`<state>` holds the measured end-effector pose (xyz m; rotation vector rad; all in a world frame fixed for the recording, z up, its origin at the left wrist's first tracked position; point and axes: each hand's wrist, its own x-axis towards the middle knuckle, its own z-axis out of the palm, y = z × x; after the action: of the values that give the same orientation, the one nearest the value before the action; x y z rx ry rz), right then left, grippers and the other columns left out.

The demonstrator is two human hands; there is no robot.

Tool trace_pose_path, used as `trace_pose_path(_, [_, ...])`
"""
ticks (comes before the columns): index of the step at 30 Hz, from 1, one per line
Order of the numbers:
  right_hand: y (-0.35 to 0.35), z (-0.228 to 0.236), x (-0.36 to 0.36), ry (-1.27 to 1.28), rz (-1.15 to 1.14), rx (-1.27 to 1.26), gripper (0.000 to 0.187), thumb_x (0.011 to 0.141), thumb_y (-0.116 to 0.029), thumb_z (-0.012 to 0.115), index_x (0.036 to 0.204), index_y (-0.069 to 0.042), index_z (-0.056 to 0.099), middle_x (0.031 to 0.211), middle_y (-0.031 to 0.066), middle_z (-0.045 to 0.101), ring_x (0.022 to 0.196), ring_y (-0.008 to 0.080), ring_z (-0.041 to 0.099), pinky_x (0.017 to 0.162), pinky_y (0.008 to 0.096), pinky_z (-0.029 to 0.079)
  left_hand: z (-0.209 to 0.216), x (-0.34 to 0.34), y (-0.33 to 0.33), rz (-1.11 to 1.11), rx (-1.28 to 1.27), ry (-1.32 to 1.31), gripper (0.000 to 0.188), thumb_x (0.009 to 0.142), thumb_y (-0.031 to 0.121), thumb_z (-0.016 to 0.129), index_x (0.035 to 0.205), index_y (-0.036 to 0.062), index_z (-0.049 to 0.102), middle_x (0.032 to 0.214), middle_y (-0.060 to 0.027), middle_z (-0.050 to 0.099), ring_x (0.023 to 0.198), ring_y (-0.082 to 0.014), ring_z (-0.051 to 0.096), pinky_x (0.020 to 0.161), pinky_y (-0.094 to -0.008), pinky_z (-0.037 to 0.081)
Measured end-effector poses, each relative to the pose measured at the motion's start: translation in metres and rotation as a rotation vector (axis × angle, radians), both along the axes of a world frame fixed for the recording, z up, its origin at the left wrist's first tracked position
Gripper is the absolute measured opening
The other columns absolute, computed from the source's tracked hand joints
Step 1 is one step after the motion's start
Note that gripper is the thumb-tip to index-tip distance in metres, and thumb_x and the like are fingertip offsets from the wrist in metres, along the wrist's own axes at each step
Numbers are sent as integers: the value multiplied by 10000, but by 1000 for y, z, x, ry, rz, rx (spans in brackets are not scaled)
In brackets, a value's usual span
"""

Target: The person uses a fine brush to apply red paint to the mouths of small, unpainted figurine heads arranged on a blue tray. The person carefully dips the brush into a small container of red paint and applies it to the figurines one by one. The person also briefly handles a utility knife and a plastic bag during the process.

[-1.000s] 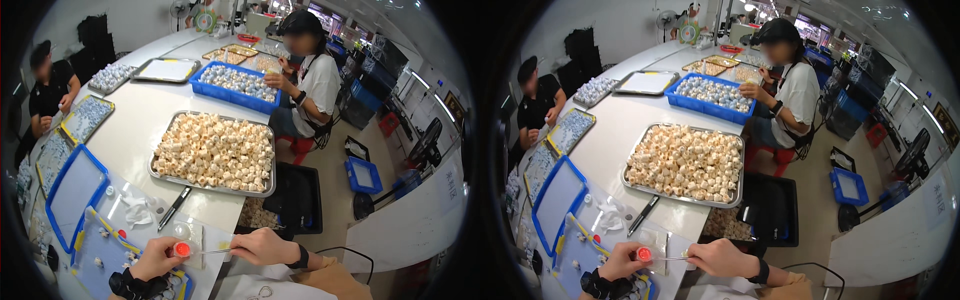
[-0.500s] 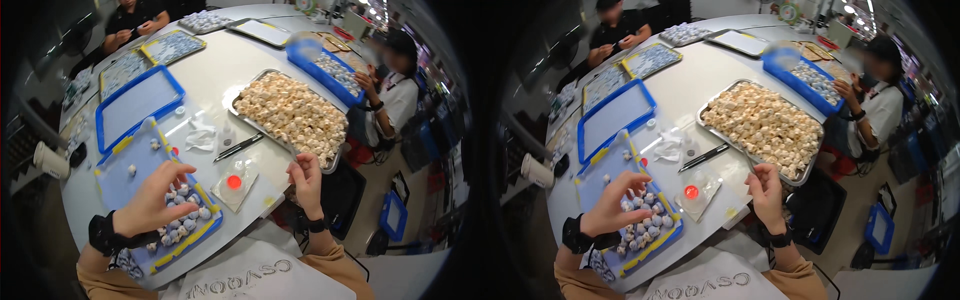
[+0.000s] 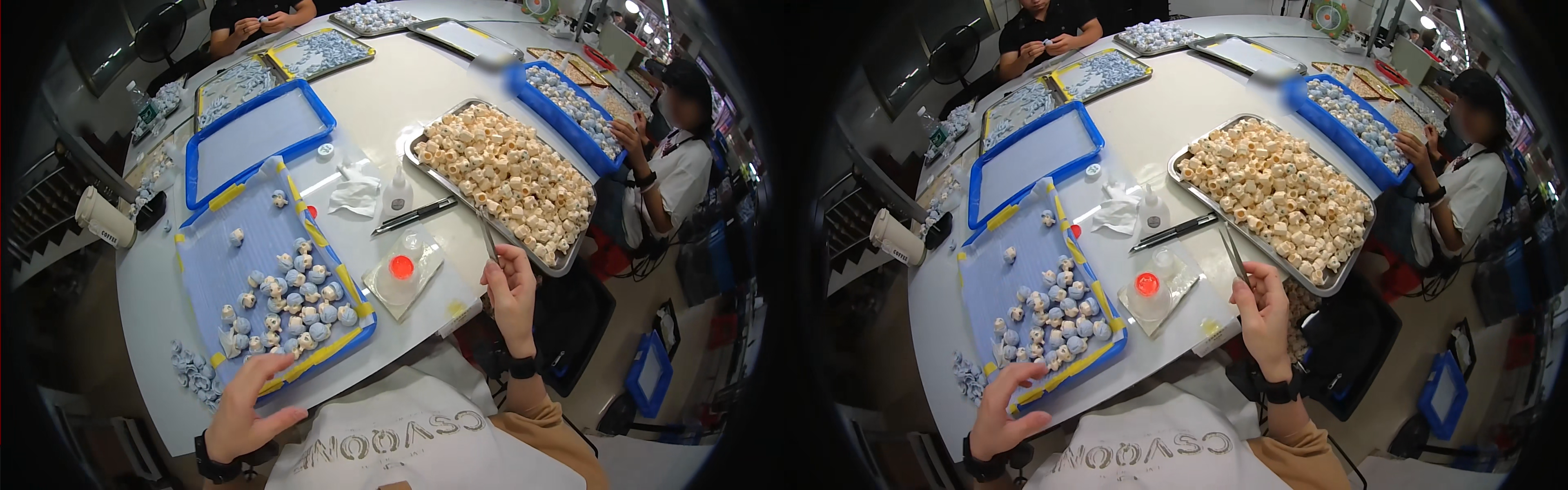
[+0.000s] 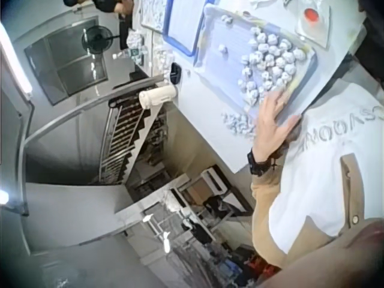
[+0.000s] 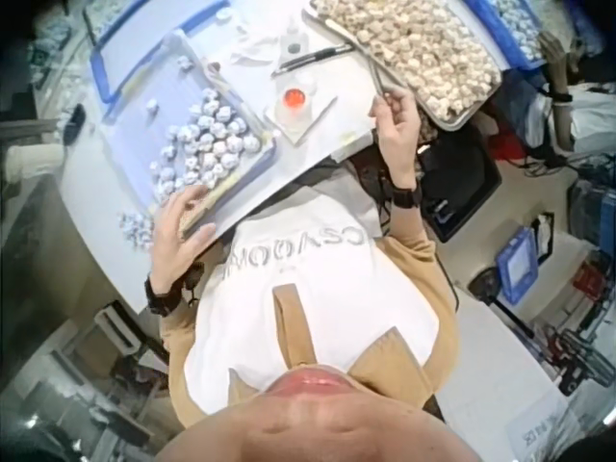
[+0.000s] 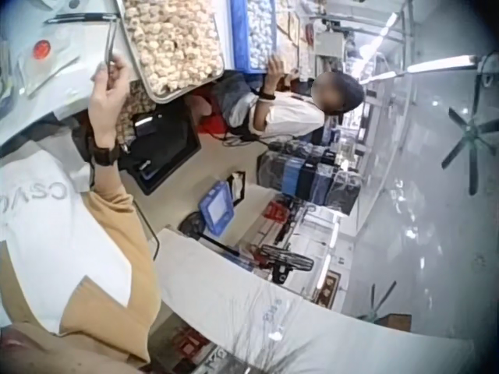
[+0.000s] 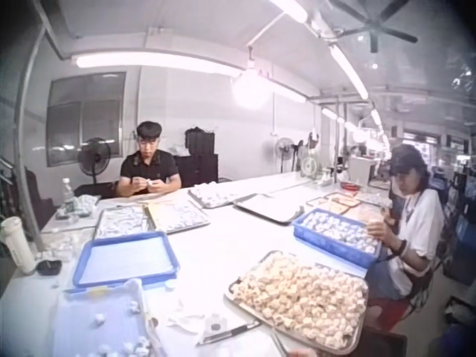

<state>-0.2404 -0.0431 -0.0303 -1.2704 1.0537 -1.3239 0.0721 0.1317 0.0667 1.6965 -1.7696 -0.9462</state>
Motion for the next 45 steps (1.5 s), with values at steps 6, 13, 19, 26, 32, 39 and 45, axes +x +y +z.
trace_pose_path(6, [-8, 8, 7, 142, -146, -83, 192, 898, -42, 580, 1076, 25, 551, 835, 33, 566, 698, 76, 513, 614, 233, 431, -23, -21, -19, 194, -164, 199, 677, 697, 191, 801, 1278, 4, 508, 1134, -150, 613, 1029, -258, 590, 853, -340, 467])
trace_pose_path(13, [-23, -8, 21, 429, -278, -388, 128, 851, -16, 596, 978, 6, 589, 846, 85, 527, 713, 160, 511, 637, 274, 431, -61, -94, -97, 191, -451, -230, 807, 692, 298, 808, 1303, -57, 419, 1135, -170, 569, 1029, -327, 545, 890, -391, 419])
trace_pose_path(19, [-29, -11, 10, 759, -195, -344, 203, 802, -50, 650, 998, -14, 611, 859, 102, 547, 810, 247, 536, 803, 383, 417, -82, -124, -121, 305, -424, -466, 719, 664, 364, 795, 1199, -1, 483, 1098, -113, 538, 1067, -284, 461, 916, -412, 295])
trace_pose_path(26, [1, 3, 18, 530, -322, -691, 348, 772, -39, 675, 1109, -6, 597, 1045, 142, 571, 944, 337, 536, 864, 402, 416, -89, -120, -128, 387, -447, -396, 509, 634, 238, 781, 1050, 58, 551, 991, -84, 563, 993, -264, 509, 873, -388, 309])
trace_pose_path(32, [10, -25, 47, 688, 127, -617, 305, 771, -1, 634, 1075, 16, 624, 1081, 149, 617, 1043, 337, 573, 911, 425, 454, -90, -117, -125, 382, -493, -294, 416, 628, 199, 783, 977, 70, 596, 905, -69, 605, 892, -253, 550, 859, -384, 318])
trace_pose_path(39, [11, -29, 46, 655, 84, -630, 248, 766, 27, 638, 1011, 11, 672, 1051, 134, 660, 1017, 327, 617, 900, 406, 490, -92, -112, -125, 390, -544, -228, 322, 625, 111, 746, 923, 75, 630, 824, -56, 623, 807, -251, 559, 830, -365, 337])
trace_pose_path(45, [11, -31, 46, 648, 82, -622, 235, 769, 38, 632, 999, 12, 677, 1068, 141, 665, 1021, 332, 624, 913, 410, 491, -94, -110, -125, 414, -588, -188, 309, 614, 98, 740, 908, 78, 646, 808, -46, 624, 759, -232, 555, 809, -356, 348])
